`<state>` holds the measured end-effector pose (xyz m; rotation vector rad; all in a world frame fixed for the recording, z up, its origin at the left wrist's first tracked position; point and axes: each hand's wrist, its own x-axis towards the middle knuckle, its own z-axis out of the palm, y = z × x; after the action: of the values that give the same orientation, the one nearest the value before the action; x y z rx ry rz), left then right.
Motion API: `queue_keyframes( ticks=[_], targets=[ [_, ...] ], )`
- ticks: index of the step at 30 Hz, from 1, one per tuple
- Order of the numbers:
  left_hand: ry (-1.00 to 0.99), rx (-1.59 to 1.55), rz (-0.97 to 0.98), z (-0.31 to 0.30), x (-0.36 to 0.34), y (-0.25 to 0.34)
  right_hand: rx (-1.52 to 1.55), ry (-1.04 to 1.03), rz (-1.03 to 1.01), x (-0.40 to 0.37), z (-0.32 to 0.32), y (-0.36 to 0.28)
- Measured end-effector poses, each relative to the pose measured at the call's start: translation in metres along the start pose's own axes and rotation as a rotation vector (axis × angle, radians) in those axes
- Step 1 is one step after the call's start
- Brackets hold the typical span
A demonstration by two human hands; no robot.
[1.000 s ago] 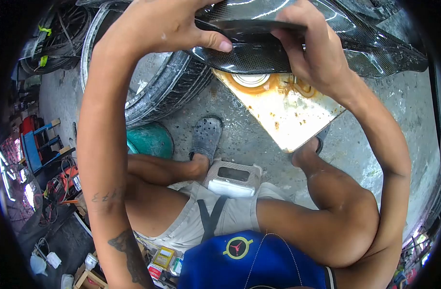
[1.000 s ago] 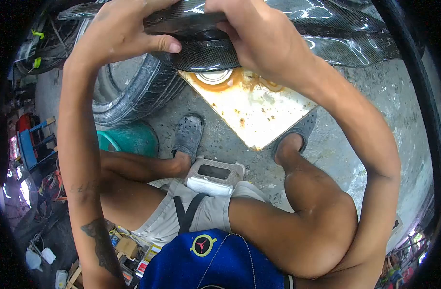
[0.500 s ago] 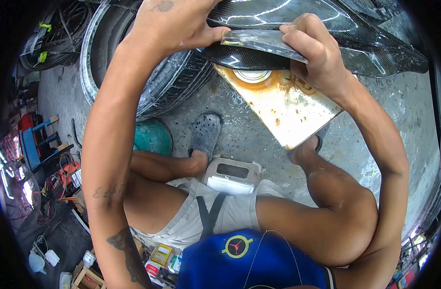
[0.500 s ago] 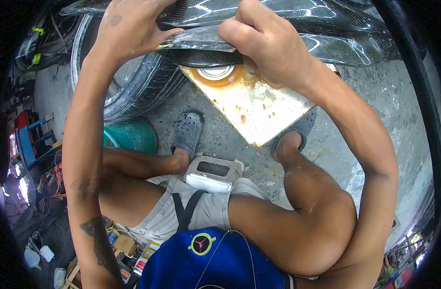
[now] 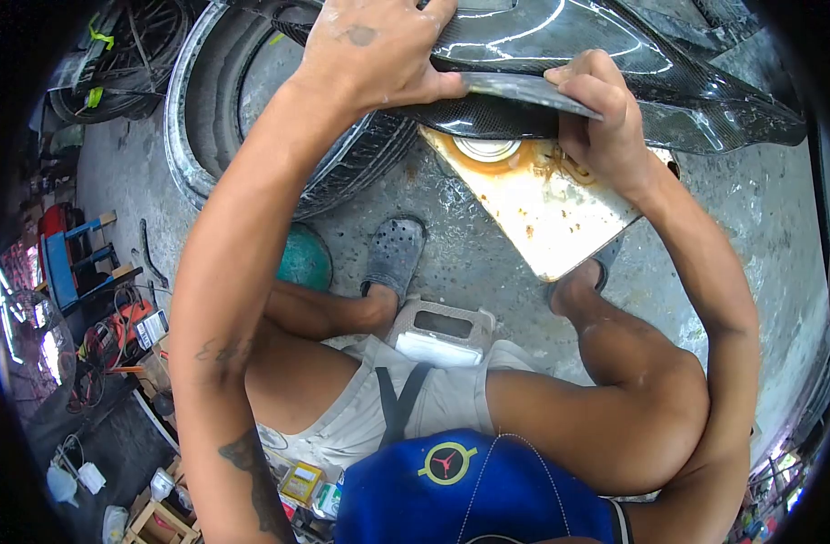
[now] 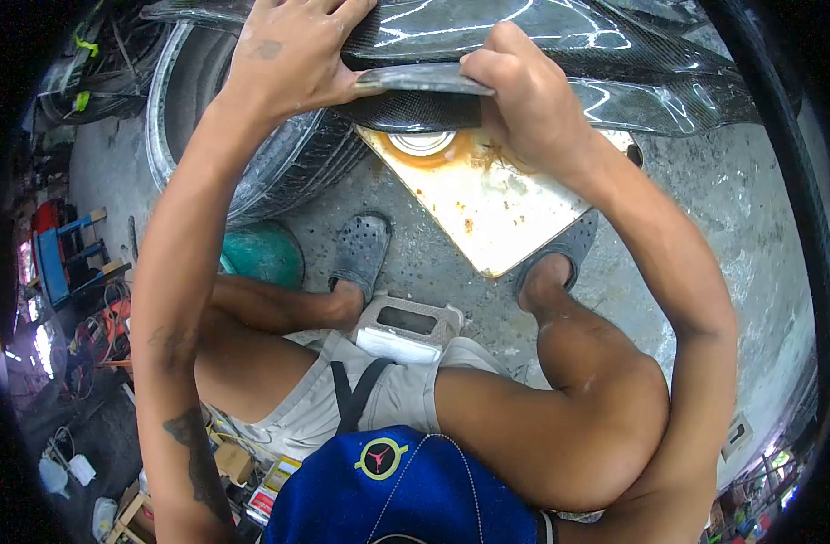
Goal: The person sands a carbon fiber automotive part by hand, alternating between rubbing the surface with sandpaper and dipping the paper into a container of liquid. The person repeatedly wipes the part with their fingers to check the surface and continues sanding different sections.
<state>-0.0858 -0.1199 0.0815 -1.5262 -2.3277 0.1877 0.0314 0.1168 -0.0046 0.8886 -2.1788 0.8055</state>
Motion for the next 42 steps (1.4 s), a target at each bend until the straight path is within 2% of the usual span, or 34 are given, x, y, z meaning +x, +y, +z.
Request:
queue_keyframes(
  ticks=[2, 4, 6, 8, 9, 12, 14, 16, 17, 18, 20, 21, 22, 24, 25, 26, 28, 30, 32, 33, 34, 36, 37, 38, 40, 41, 42],
  targets=[
    [0.068, 0.020, 0.025, 0.001, 0.000, -0.002, -0.037, 0.008, 0.042, 0.002, 0.003, -0.008],
    [0.007, -0.044, -0.009, -0.005, 0.001, 0.000, -0.026, 0.139, 0.323, 0.007, 0.009, -0.019],
    [-0.028, -0.011, 0.030, -0.007, 0.002, -0.004, -0.012, 0.156, 0.391, 0.006, 0.007, -0.021],
    [-0.064, 0.019, 0.067, -0.007, 0.003, -0.006, 0.189, 0.146, 0.624, 0.003, 0.001, -0.029],
    [-0.054, 0.011, 0.068, -0.007, 0.002, -0.006, 0.188, 0.148, 0.641, 0.002, -0.005, -0.026],
    [-0.057, -0.011, 0.037, -0.008, 0.002, -0.002, 0.416, 0.331, 0.717, -0.006, -0.018, -0.014],
    [-0.067, -0.025, 0.014, -0.011, 0.002, 0.003, 0.419, 0.340, 0.698, -0.008, -0.030, -0.010],
    [0.085, -0.219, 0.021, -0.014, -0.001, 0.011, 0.409, 0.320, 0.792, -0.004, -0.045, -0.017],
    [0.301, -0.247, 0.016, -0.007, 0.000, 0.023, 0.403, 0.327, 0.797, -0.004, -0.050, -0.018],
    [0.303, -0.252, 0.027, 0.004, -0.004, 0.028, 0.415, 0.344, 0.811, -0.006, -0.054, -0.018],
    [0.486, -0.354, 0.033, 0.030, -0.013, 0.039, 0.434, 0.382, 0.839, -0.010, -0.064, -0.020],
    [0.488, -0.380, -0.010, 0.032, -0.016, 0.048, 0.441, 0.357, 0.943, -0.015, -0.069, -0.023],
    [0.492, -0.389, 0.005, 0.037, -0.018, 0.059, 0.428, 0.369, 0.950, -0.017, -0.072, -0.028],
    [0.657, -0.590, -0.238, 0.039, -0.016, 0.082, 0.587, 0.401, 1.047, -0.014, -0.073, -0.039],
    [0.580, -0.837, -0.528, 0.020, -0.012, 0.107, 0.659, 0.412, 1.050, -0.016, -0.074, -0.046],
    [0.586, -1.427, -0.771, 0.010, -0.003, 0.130, 0.657, 0.421, 1.054, -0.017, -0.072, -0.053],
    [0.471, -1.926, -0.965, -0.010, 0.007, 0.148, 0.814, 0.486, 1.026, -0.016, -0.065, -0.069],
    [0.367, -1.955, -0.900, -0.006, 0.004, 0.160, 0.832, 0.524, 1.048, -0.021, -0.056, -0.079],
    [0.231, -1.985, -1.047, -0.004, -0.002, 0.171, 0.820, 0.565, 0.973, -0.033, -0.053, -0.079],
    [0.196, -1.904, -1.122, -0.005, -0.005, 0.178, 0.797, 0.555, 1.012, -0.040, -0.062, -0.077],
    [0.182, -1.906, -1.112, -0.005, -0.009, 0.182, 0.790, 0.568, 1.016, -0.045, -0.074, -0.072],
    [0.007, -1.718, -1.155, -0.004, -0.022, 0.185, 0.528, 0.606, 1.164, -0.055, -0.101, -0.055],
    [-0.095, -1.563, -1.088, -0.006, -0.027, 0.182, 0.518, 0.661, 1.097, -0.061, -0.108, -0.044],
    [-0.106, -1.570, -1.081, -0.006, -0.030, 0.180, 0.536, 0.696, 1.060, -0.065, -0.117, -0.038],
    [-0.026, -1.022, -0.514, -0.005, -0.031, 0.176, 0.665, 0.747, 0.980, -0.064, -0.126, -0.034],
    [0.045, -0.971, -0.413, -0.003, -0.027, 0.176, 0.732, 0.762, 0.946, -0.063, -0.126, -0.032],
    [0.044, -0.975, -0.407, -0.003, -0.024, 0.177, 0.787, 0.774, 0.910, -0.060, -0.126, -0.032]
  ],
)
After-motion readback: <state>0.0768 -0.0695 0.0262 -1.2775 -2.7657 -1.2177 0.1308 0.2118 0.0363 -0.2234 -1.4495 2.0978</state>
